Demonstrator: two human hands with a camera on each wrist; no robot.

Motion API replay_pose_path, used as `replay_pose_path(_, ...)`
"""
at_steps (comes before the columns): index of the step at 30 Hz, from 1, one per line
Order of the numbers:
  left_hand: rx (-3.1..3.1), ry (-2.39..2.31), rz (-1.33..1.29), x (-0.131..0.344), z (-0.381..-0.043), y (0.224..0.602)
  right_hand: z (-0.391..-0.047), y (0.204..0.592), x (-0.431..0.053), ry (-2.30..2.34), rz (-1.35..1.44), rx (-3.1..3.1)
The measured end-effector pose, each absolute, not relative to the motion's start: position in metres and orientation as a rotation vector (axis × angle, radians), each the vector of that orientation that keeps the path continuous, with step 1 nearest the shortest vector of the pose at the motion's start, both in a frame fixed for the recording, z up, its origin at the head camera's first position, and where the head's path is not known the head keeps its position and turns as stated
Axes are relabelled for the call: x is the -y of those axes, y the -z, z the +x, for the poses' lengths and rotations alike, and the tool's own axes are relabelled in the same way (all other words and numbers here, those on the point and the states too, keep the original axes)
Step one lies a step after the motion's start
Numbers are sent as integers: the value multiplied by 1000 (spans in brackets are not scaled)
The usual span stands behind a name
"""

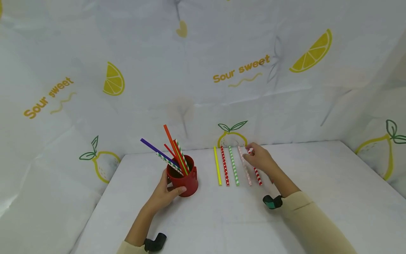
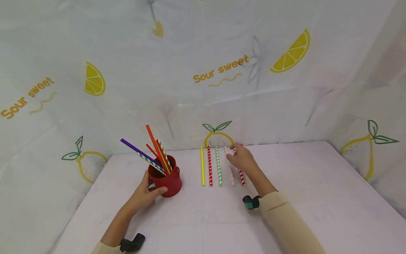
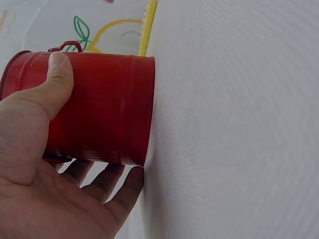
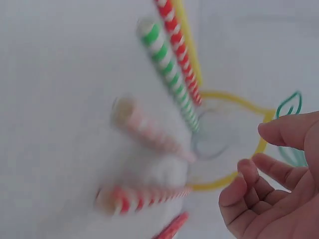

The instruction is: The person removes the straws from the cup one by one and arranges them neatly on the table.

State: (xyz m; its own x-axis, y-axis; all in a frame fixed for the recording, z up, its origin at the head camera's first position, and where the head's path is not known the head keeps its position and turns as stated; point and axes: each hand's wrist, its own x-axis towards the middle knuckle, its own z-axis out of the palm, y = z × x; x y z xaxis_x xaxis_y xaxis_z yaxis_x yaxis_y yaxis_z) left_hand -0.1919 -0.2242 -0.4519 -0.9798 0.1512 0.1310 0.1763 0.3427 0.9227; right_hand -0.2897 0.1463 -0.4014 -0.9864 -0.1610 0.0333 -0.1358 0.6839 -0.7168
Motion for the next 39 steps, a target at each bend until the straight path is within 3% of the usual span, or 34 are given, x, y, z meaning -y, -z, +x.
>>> replay_pose_path(21, 2573, 1741, -320, 226, -194, 452, -242, 344, -22, 1545, -949, -2616)
replay_pose_path(39, 2545, 1801, -382, 228, -194, 452, -237, 356, 44, 1421, -993, -2549)
